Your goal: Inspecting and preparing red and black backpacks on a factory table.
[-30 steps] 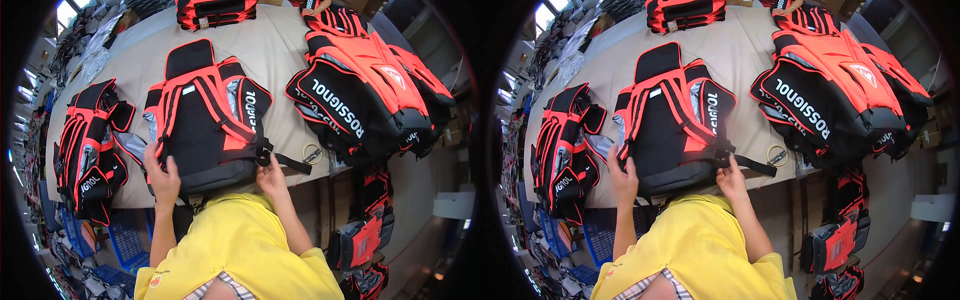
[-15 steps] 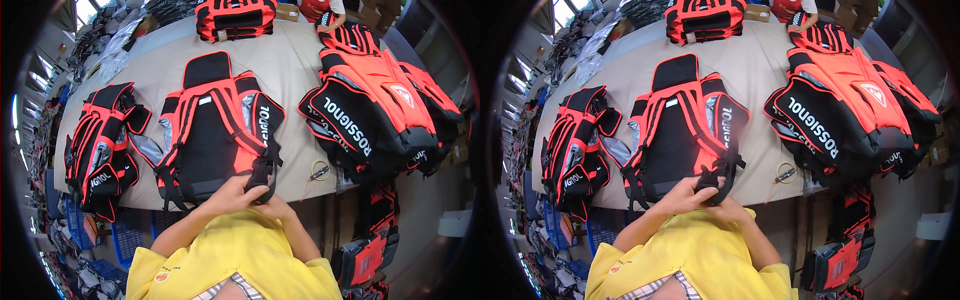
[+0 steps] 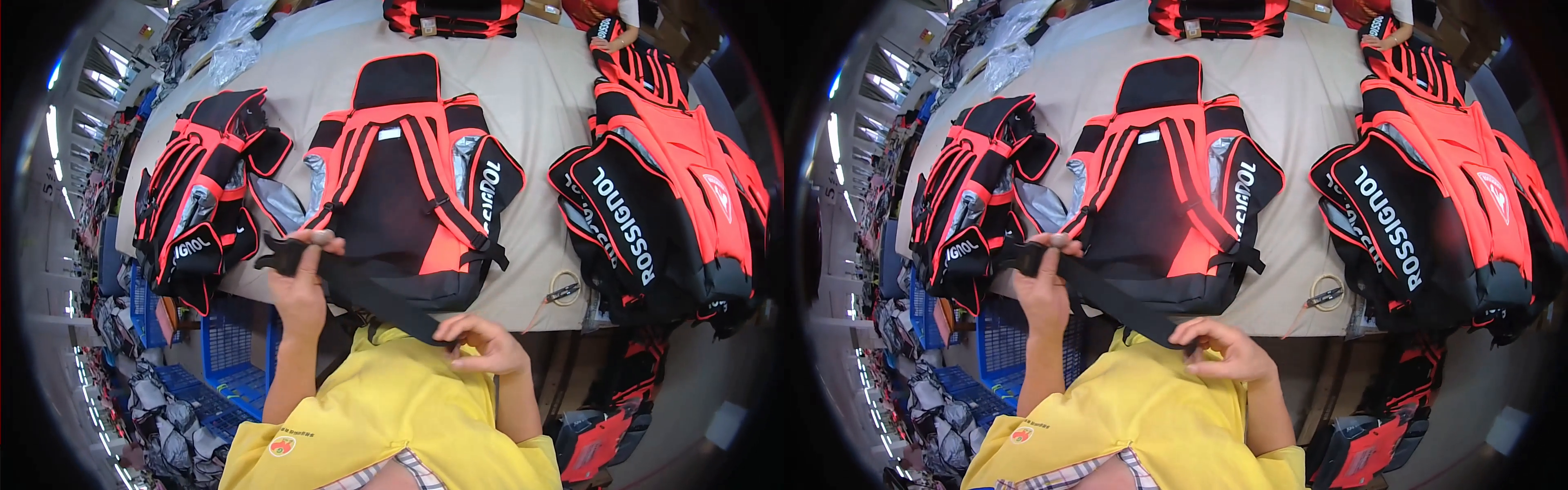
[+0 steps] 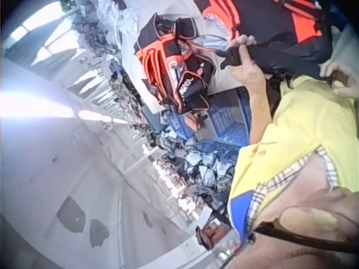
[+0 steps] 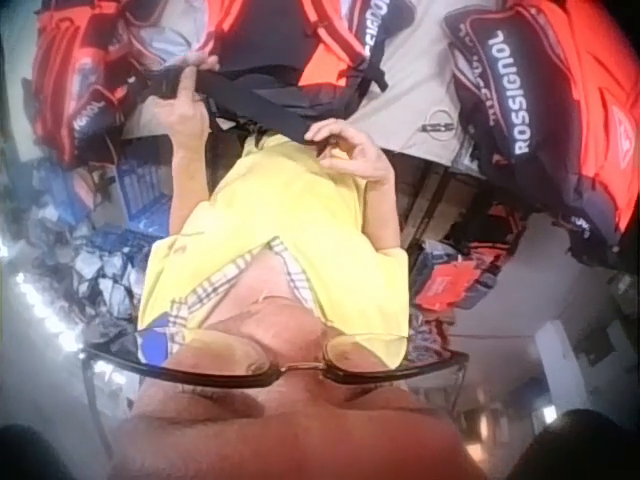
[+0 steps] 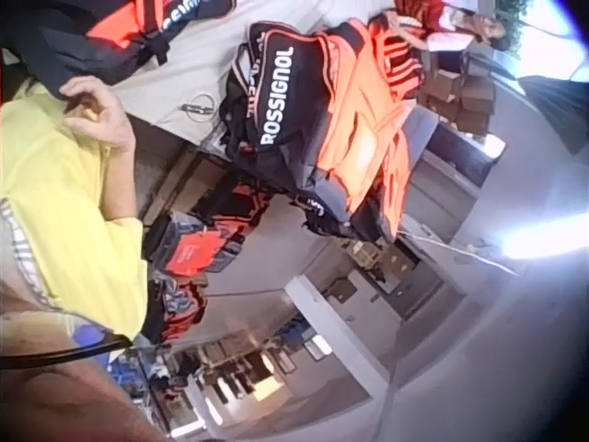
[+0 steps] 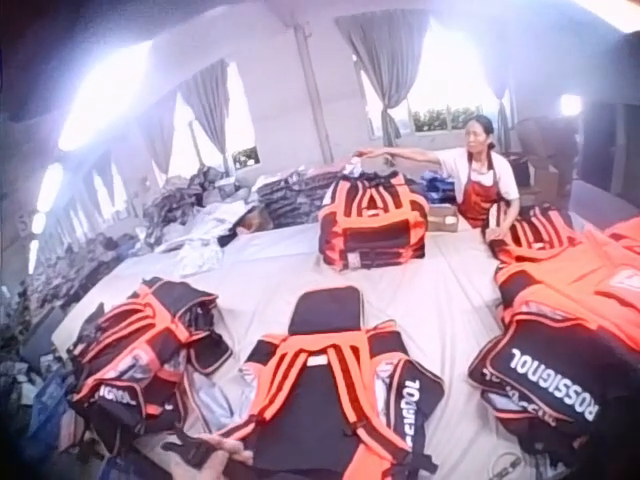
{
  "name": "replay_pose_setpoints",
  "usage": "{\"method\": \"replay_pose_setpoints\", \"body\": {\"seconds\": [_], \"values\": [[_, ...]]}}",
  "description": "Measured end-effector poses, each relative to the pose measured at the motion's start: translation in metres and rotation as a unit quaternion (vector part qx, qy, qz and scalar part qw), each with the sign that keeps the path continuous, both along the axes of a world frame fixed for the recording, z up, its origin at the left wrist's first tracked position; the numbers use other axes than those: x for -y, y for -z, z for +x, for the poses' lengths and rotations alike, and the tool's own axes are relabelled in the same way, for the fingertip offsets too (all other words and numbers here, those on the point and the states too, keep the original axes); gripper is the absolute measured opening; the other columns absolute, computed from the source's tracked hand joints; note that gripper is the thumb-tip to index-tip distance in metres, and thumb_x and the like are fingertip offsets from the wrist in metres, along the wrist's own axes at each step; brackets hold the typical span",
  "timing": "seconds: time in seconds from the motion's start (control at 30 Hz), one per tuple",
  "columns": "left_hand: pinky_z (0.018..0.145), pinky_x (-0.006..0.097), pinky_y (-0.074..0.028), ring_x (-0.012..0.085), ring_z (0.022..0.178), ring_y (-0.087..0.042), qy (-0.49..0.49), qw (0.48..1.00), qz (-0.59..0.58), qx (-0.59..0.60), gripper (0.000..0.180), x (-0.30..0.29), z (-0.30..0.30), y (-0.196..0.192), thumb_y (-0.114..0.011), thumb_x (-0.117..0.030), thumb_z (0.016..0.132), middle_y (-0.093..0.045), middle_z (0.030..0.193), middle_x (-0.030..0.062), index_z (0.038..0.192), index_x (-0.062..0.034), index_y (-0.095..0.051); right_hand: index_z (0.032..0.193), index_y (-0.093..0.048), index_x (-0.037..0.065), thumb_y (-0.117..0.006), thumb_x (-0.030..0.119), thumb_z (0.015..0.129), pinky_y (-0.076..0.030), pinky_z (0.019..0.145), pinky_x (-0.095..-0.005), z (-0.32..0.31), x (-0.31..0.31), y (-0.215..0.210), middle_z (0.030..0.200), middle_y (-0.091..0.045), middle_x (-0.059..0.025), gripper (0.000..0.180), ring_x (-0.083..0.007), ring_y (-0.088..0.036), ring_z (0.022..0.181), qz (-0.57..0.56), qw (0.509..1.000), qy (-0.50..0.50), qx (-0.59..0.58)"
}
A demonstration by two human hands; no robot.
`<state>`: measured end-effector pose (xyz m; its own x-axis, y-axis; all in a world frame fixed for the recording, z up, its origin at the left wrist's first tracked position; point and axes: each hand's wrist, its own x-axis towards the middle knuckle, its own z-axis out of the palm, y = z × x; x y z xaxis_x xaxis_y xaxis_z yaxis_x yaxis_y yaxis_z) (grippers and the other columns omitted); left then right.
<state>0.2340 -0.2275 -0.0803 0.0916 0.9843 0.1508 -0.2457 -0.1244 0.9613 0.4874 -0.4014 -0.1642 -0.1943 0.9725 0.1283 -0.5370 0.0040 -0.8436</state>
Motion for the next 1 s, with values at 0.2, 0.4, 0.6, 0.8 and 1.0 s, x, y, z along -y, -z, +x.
{"method": "replay_pose_setpoints", "body": {"seconds": [0.2, 0.4, 0.6, 0.8, 1.0], "values": [[0.102, 0.044, -0.058, 0.0331, 0.117, -0.073, -0.162, 0.979, -0.123, 0.007, 0.040, -0.043, -0.057, 0.034, -0.063, 0.001, 0.104, -0.067, 0.126, 0.0232, 0.140, 0.0081, -0.047, 0.122, -0.069, -0.001, -0.072, 0.005, 0.101, -0.055, 0.086, -0.0296, 0.009, 0.001, 0.026, 0.121, -0.074, -0.0131, 0.022, -0.0157, -0.070, 0.102, -0.161, 0.974, 0.143, 0.067], [0.111, 0.040, -0.049, 0.0269, 0.131, -0.060, -0.314, 0.915, -0.018, -0.252, 0.047, -0.081, -0.077, 0.073, -0.062, -0.005, 0.105, -0.057, 0.143, 0.0186, 0.149, 0.0012, -0.047, 0.119, -0.074, 0.002, -0.073, 0.007, 0.100, -0.056, 0.088, -0.0311, 0.037, -0.055, 0.030, 0.118, -0.075, -0.0100, 0.020, -0.0197, -0.071, 0.099, -0.156, 0.817, 0.377, 0.408], [0.117, 0.047, -0.042, 0.0338, 0.139, -0.055, -0.038, 0.873, 0.125, -0.470, 0.045, -0.132, 0.019, 0.087, -0.066, -0.011, 0.101, -0.059, 0.143, 0.0210, 0.143, -0.0001, -0.056, 0.133, -0.068, 0.006, -0.085, 0.019, 0.085, -0.053, 0.100, -0.0476, 0.021, -0.130, 0.023, 0.131, -0.066, -0.0204, 0.052, -0.0402, -0.062, 0.120, -0.071, 0.658, 0.241, 0.710], [0.123, 0.065, -0.027, 0.0355, 0.146, -0.050, 0.016, 0.760, 0.189, -0.621, 0.046, -0.141, 0.039, 0.214, -0.069, -0.030, 0.097, -0.059, 0.148, 0.0180, 0.135, -0.0040, -0.066, 0.138, -0.065, 0.005, -0.083, 0.021, 0.086, -0.057, 0.088, -0.0508, 0.005, -0.174, 0.043, 0.130, -0.068, -0.0199, 0.057, -0.0378, -0.065, 0.109, -0.116, 0.593, 0.138, 0.785], [0.125, 0.067, -0.022, 0.0363, 0.150, -0.045, 0.052, 0.764, 0.146, -0.626, 0.049, -0.146, 0.038, 0.207, -0.070, -0.028, 0.095, -0.055, 0.151, 0.0186, 0.137, -0.0032, -0.065, 0.144, -0.061, -0.004, -0.060, 0.024, 0.109, -0.055, 0.065, -0.0423, 0.020, -0.258, 0.049, 0.082, -0.073, -0.0183, 0.044, -0.0242, -0.072, 0.068, -0.223, 0.745, 0.310, 0.547]]}}
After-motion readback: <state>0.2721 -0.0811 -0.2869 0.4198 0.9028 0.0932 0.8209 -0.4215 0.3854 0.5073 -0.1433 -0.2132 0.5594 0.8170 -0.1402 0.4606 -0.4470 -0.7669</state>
